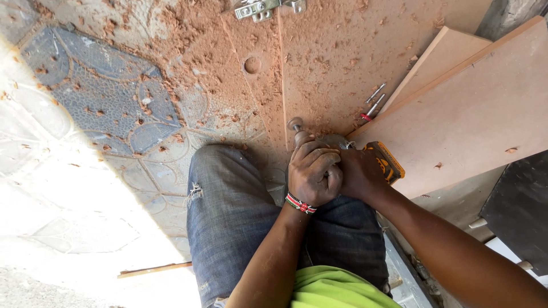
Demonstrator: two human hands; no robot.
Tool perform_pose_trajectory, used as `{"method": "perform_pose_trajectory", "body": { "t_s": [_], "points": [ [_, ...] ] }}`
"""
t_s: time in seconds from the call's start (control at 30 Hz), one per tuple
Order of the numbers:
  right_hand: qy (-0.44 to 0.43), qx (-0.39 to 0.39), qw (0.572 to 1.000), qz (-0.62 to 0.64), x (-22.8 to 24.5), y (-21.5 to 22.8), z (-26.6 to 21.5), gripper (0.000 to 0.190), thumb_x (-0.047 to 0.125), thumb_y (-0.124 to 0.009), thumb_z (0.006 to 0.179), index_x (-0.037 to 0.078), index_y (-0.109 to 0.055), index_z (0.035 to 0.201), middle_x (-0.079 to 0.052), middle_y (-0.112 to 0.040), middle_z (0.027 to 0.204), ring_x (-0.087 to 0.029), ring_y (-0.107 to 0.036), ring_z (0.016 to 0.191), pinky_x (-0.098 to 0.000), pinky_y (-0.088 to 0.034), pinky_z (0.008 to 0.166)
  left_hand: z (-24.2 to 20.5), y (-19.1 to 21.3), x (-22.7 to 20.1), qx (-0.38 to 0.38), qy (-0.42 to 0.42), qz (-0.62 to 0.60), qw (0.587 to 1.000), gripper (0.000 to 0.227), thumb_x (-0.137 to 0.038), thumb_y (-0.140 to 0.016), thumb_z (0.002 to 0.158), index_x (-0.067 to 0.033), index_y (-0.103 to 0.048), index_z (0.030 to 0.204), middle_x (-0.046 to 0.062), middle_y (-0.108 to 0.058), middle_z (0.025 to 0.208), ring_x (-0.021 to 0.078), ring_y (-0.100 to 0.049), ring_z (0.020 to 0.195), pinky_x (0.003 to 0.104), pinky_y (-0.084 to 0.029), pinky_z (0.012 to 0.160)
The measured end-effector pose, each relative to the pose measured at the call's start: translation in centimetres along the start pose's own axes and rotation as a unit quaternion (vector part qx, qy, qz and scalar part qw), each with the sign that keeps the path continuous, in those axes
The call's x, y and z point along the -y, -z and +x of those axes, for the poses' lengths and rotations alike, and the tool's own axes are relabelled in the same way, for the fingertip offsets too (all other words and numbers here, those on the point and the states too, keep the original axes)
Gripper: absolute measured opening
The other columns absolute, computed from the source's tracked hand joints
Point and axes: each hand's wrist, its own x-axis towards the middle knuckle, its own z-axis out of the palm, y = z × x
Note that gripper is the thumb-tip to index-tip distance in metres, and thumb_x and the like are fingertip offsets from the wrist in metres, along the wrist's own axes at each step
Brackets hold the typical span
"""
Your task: Drilling circular recesses for cabinet hinges into wooden panels using a power drill.
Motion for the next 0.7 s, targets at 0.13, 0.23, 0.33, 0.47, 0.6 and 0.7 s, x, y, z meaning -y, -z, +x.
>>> {"method": "perform_pose_trajectory", "body": {
  "t_s": [0.13,0.23,0.33,0.47,0.6,0.7],
  "points": [
    [0.008,0.001,1.0,-0.008,1.4,0.5,0.6,0.036,0.04,-0.075,0.074,0.011,-0.056,0.066,-0.01,-0.056,0.05,-0.042,-0.062,0.052,-0.0425,-0.044,0.041,-0.3,0.1,0.3,-0.004,-0.002,-0.005,1.0,0.016,-0.005,-0.055,0.082,-0.0126,-0.069,0.077,0.006,-0.073,0.08,0.0301,-0.071,0.081,0.048,-0.058,0.09],
    [0.004,-0.001,1.0,-0.001,2.1,1.1,0.9,0.037,0.038,-0.075,0.073,0.01,-0.053,0.063,-0.01,-0.054,0.047,-0.041,-0.061,0.049,-0.0398,-0.044,0.042,-0.2,0.4,0.5,0.002,-0.002,-0.012,1.0,0.015,-0.005,-0.055,0.082,-0.0113,-0.068,0.077,0.008,-0.073,0.08,0.0319,-0.071,0.08,0.048,-0.058,0.089],
    [-0.016,0.005,1.0,-0.019,0.0,-0.2,0.2,0.035,0.04,-0.077,0.073,0.009,-0.061,0.069,-0.012,-0.061,0.054,-0.043,-0.064,0.057,-0.044,-0.046,0.043,-0.2,0.1,0.7,0.004,0.012,-0.014,1.0,0.016,-0.005,-0.055,0.083,-0.0123,-0.069,0.078,0.007,-0.073,0.08,0.0305,-0.072,0.081,0.046,-0.059,0.086],
    [-0.016,0.005,1.0,-0.015,-0.5,-0.5,-0.1,0.036,0.041,-0.077,0.07,0.011,-0.057,0.068,-0.011,-0.057,0.053,-0.047,-0.063,0.057,-0.0477,-0.044,0.042,0.1,0.1,0.4,0.009,0.017,-0.015,1.0,0.017,-0.006,-0.054,0.082,-0.0136,-0.07,0.079,0.005,-0.073,0.08,0.0297,-0.072,0.079,0.045,-0.06,0.083],
    [-0.025,0.002,1.0,-0.014,-0.3,-0.6,0.4,0.035,0.04,-0.076,0.071,0.013,-0.056,0.067,-0.009,-0.056,0.051,-0.043,-0.064,0.054,-0.0442,-0.044,0.042,0.6,0.4,0.3,0.015,0.011,-0.004,1.0,0.017,-0.006,-0.055,0.082,-0.0125,-0.07,0.079,0.007,-0.073,0.079,0.0309,-0.072,0.079,0.045,-0.06,0.083],
    [-0.041,-0.004,0.999,-0.025,0.2,-0.4,0.0,0.036,0.04,-0.075,0.073,0.011,-0.055,0.065,-0.011,-0.056,0.051,-0.045,-0.063,0.055,-0.043,-0.046,0.043,0.8,0.5,-0.3,0.019,0.013,-0.007,1.0,0.017,-0.006,-0.054,0.082,-0.0127,-0.07,0.079,0.006,-0.073,0.08,0.0303,-0.072,0.08,0.043,-0.06,0.08]
  ]
}}
